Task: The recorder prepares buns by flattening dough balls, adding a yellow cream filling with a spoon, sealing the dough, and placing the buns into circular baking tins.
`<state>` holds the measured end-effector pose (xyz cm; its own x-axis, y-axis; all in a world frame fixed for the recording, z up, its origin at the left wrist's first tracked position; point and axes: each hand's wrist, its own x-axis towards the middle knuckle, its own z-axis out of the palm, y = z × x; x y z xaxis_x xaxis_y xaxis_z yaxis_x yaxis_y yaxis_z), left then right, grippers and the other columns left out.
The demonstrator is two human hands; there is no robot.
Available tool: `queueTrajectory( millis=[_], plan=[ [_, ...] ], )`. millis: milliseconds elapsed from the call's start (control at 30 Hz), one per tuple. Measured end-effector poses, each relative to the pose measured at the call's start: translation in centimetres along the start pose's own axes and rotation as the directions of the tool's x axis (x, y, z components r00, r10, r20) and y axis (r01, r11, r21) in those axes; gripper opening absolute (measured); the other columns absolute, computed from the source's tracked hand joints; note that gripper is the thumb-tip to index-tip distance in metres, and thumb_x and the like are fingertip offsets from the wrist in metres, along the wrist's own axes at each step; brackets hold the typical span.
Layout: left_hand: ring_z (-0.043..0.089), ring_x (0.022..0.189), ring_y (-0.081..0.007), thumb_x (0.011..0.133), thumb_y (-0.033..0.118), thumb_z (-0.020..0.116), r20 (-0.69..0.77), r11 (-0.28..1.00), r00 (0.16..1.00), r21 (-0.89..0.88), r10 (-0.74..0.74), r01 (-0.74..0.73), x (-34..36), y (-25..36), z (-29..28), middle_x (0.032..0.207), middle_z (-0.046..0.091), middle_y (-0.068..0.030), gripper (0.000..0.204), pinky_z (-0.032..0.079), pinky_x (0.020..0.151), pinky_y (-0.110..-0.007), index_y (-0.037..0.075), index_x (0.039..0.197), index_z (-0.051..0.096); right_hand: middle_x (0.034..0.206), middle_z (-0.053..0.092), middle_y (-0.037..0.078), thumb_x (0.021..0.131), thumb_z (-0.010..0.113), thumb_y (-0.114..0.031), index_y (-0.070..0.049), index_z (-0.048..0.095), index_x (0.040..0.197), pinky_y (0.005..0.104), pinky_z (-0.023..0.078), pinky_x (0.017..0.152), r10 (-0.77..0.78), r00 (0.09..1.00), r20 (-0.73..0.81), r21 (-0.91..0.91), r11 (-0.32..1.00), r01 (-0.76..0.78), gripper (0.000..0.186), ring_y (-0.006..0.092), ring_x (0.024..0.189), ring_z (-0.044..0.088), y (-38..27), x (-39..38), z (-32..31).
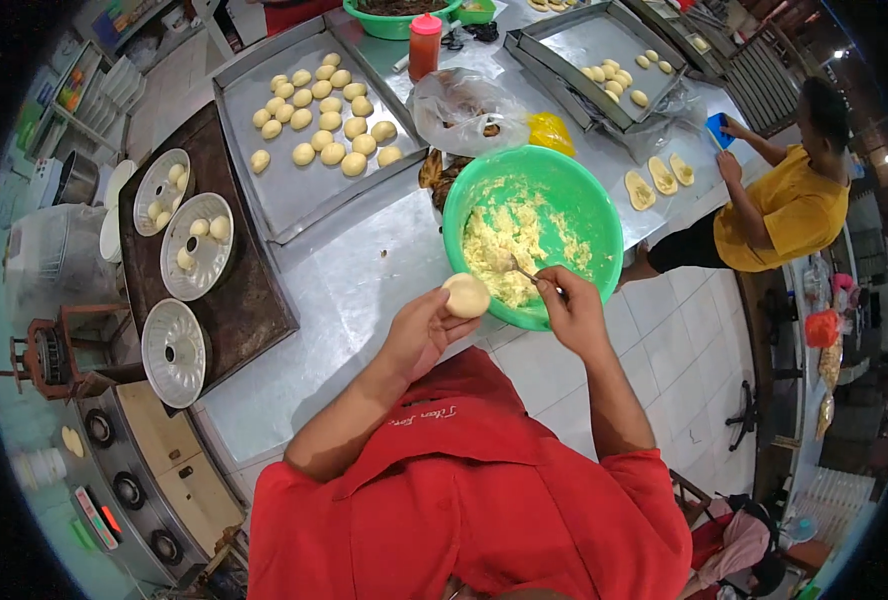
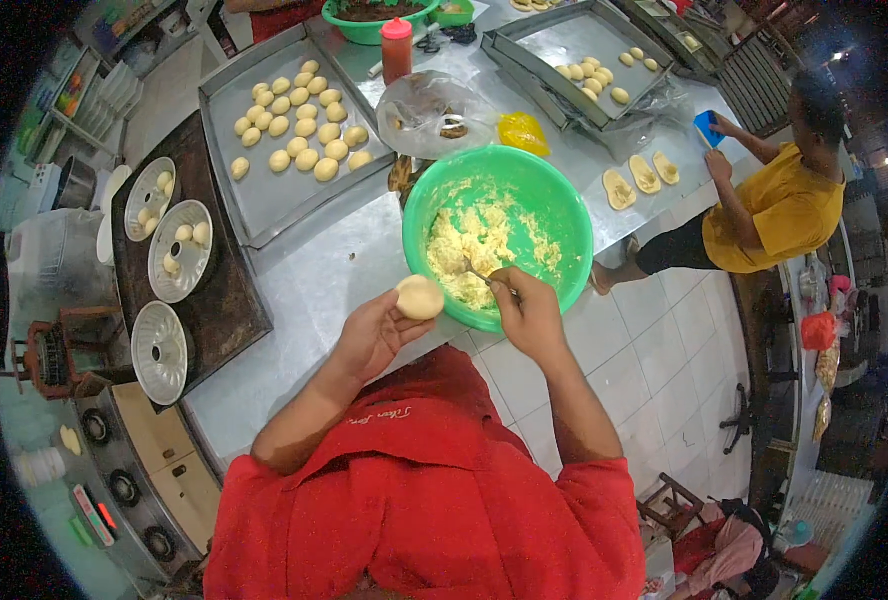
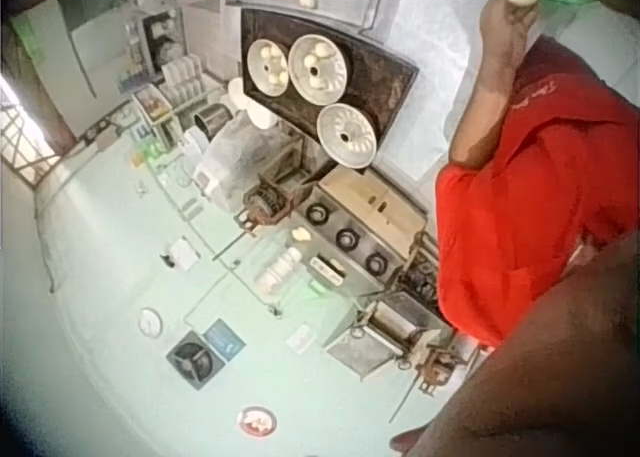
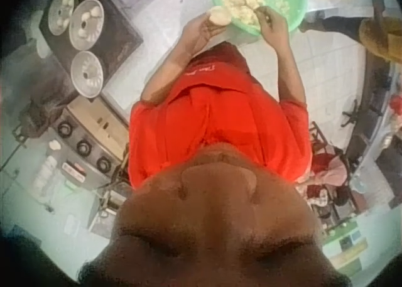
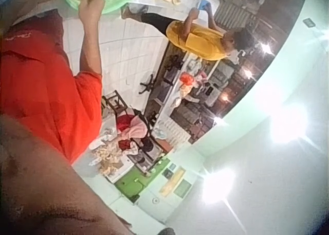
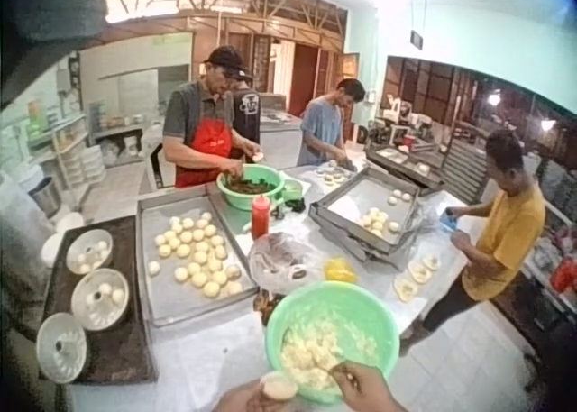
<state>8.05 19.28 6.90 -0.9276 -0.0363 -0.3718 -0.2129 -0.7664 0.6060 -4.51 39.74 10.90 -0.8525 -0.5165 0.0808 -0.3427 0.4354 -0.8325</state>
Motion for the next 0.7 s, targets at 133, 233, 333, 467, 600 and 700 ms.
queueTrajectory(
  millis=[133,233,333,467,600,700],
  plan=[
    [0.057,0.119,-0.0329,0.105,0.032,0.029,0.094,0.968,0.983,-0.182,-0.160,0.175,1.7,1.1,2.9,0.129,0.055,-0.0225,0.049,0.047,0.102,-0.045,-0.006,0.134,0.043,0.079,0.062,0.014,0.084,0.063,0.002,-0.001,0.064,0.096,0.0361,0.047,0.060,-0.343,0.925,-0.160,-0.293,0.912,0.288,0.012,0.0293,0.068,0.060,-0.2,-2.0,1.3],
    [0.056,0.120,-0.0336,0.105,0.032,0.029,0.085,0.966,0.977,-0.154,-0.198,0.209,2.8,1.4,4.1,0.130,0.054,-0.0233,0.049,0.048,0.102,-0.045,-0.006,0.136,0.040,0.074,0.057,0.012,0.079,0.064,0.001,-0.003,0.064,0.096,0.0395,0.044,0.058,-0.430,0.880,-0.201,-0.384,0.861,0.333,0.018,0.0312,0.068,0.057,1.6,-2.9,2.2],
    [0.056,0.120,-0.0337,0.105,0.033,0.032,0.114,0.963,0.969,-0.133,-0.219,0.233,4.7,1.0,3.9,0.130,0.053,-0.0233,0.049,0.049,0.101,-0.045,-0.005,0.136,0.038,0.070,0.053,0.009,0.074,0.064,0.000,-0.004,0.067,0.099,0.0389,0.042,0.057,-0.475,0.857,-0.201,-0.459,0.819,0.346,0.025,0.0273,0.065,0.055,1.9,-3.5,2.3],
    [0.059,0.115,-0.0330,0.105,0.030,0.036,0.078,0.961,0.968,-0.127,-0.237,0.246,6.2,0.6,4.9,0.126,0.055,-0.0219,0.044,0.051,0.099,-0.045,-0.004,0.133,0.041,0.068,0.050,0.005,0.072,0.065,-0.001,-0.005,0.069,0.100,0.0363,0.041,0.056,-0.533,0.833,-0.147,-0.577,0.730,0.365,0.028,0.0235,0.063,0.052,2.9,-3.5,0.9],
    [0.058,0.116,-0.0303,0.104,0.032,0.040,0.044,0.969,0.985,-0.176,-0.168,0.173,6.3,-0.2,4.8,0.130,0.054,-0.0198,0.047,0.051,0.100,-0.043,-0.004,0.134,0.040,0.069,0.052,0.004,0.072,0.067,-0.002,-0.006,0.069,0.099,0.0354,0.040,0.056,-0.572,0.813,-0.106,-0.626,0.674,0.392,0.027,0.0230,0.062,0.052,2.2,-2.6,-1.2],
    [0.059,0.115,-0.0290,0.104,0.034,0.041,0.014,0.966,0.993,-0.231,-0.118,0.118,6.0,0.6,3.9,0.129,0.055,-0.0183,0.047,0.051,0.099,-0.042,-0.002,0.134,0.042,0.070,0.054,0.006,0.073,0.067,-0.002,-0.006,0.069,0.096,0.0362,0.040,0.056,-0.601,0.790,-0.125,-0.579,0.690,0.434,0.023,0.0246,0.062,0.052,2.0,-1.8,-1.4]
  ],
)
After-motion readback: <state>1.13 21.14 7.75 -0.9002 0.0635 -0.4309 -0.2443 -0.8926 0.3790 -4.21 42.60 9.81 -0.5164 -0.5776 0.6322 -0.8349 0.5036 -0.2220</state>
